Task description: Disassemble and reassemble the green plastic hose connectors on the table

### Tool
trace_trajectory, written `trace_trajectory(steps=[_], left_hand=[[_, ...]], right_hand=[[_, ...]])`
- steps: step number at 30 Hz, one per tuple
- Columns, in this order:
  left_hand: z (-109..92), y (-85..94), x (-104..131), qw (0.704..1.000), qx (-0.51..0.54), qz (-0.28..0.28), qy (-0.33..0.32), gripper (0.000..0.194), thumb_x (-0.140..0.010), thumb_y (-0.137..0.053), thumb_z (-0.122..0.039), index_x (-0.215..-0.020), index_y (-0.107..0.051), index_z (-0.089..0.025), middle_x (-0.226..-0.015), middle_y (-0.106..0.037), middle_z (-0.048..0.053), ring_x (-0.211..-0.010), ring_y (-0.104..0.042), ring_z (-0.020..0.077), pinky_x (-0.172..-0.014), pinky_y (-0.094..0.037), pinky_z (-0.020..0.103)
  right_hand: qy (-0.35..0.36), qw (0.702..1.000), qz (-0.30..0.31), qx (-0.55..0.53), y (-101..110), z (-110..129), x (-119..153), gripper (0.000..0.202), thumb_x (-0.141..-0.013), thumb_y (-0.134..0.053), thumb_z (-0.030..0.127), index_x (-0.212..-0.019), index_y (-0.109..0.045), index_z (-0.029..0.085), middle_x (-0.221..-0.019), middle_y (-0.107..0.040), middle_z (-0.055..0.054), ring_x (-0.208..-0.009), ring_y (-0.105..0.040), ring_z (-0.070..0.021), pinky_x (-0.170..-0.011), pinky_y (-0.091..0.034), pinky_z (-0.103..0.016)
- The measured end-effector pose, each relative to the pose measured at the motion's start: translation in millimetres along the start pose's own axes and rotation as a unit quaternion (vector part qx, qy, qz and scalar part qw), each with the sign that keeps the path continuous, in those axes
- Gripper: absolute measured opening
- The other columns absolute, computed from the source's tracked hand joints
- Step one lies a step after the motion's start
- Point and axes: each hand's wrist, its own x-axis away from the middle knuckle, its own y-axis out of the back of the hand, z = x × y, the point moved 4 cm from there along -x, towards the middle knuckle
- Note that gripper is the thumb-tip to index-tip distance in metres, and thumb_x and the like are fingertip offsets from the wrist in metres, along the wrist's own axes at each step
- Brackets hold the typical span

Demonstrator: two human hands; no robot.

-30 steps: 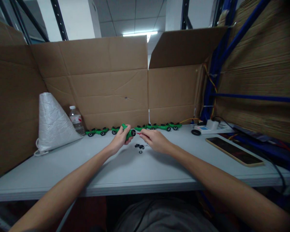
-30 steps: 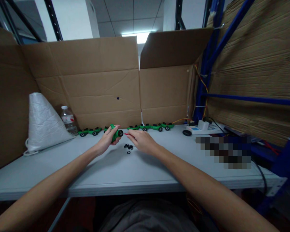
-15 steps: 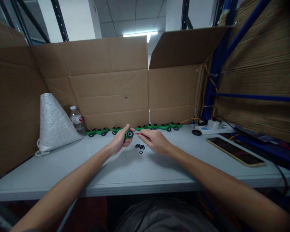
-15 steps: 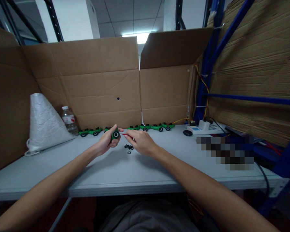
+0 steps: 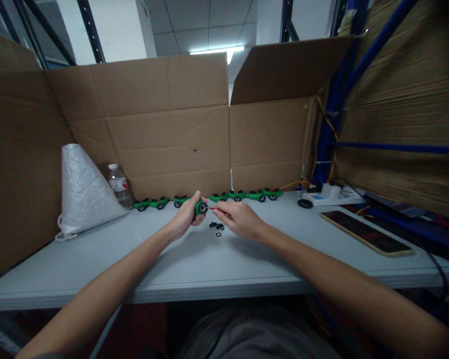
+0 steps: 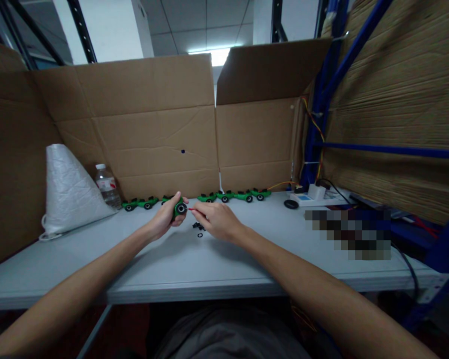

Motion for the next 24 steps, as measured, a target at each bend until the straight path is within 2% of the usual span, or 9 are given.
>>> trace_trajectory(steps=[6, 14, 17, 24], left_hand=[[-3.7, 2.5, -1.0, 0.988, -0.108, -0.065, -0.094, 0.052, -0.095, -0.058, -0.072, -0.091, -0.048, -0.021, -0.065, -0.059, -0.002, -0.052, -0.051, 0.0113, -0.051, -0.039, 0.023], [-0.3, 0.0, -5.7, 0.978, -0.15, -0.054, -0.138, 0.049, -0.095, -0.062, -0.068, -0.093, -0.054, -0.019, -0.075, -0.064, 0.002, -0.06, -0.056, 0.0127, -0.054, -0.043, 0.025], [-2.2, 1.2, -5.3, 0.977, -0.15, -0.062, -0.139, 0.049, -0.096, -0.061, -0.067, -0.092, -0.057, -0.018, -0.077, -0.066, 0.003, -0.063, -0.058, 0.0137, -0.056, -0.044, 0.025], [-0.5, 2.1, -3.5, 0.987, -0.128, -0.044, -0.088, 0.047, -0.095, -0.061, -0.065, -0.093, -0.058, -0.017, -0.08, -0.067, 0.005, -0.066, -0.059, 0.0154, -0.06, -0.045, 0.027]], right_hand=[[-0.061, 0.994, 0.015, 0.088, -3.9, -7.8, 0.9, 0.032, -0.112, -0.044, 0.037, -0.098, -0.068, 0.022, -0.09, -0.075, -0.006, -0.076, -0.064, -0.0188, -0.065, -0.03, -0.029], [-0.102, 0.98, 0.019, 0.167, -1.6, -8.5, 1.9, 0.031, -0.113, -0.042, 0.035, -0.103, -0.068, 0.022, -0.098, -0.076, -0.01, -0.084, -0.067, -0.0223, -0.064, -0.031, -0.031], [-0.106, 0.977, 0.018, 0.185, 0.0, -8.0, 1.9, 0.031, -0.113, -0.041, 0.034, -0.104, -0.068, 0.022, -0.099, -0.076, -0.01, -0.085, -0.068, -0.0222, -0.064, -0.032, -0.031], [-0.108, 0.972, 0.056, 0.203, 0.0, -4.6, 2.7, 0.035, -0.114, -0.038, 0.034, -0.108, -0.07, 0.021, -0.101, -0.076, -0.013, -0.086, -0.07, -0.0248, -0.064, -0.036, -0.032]])
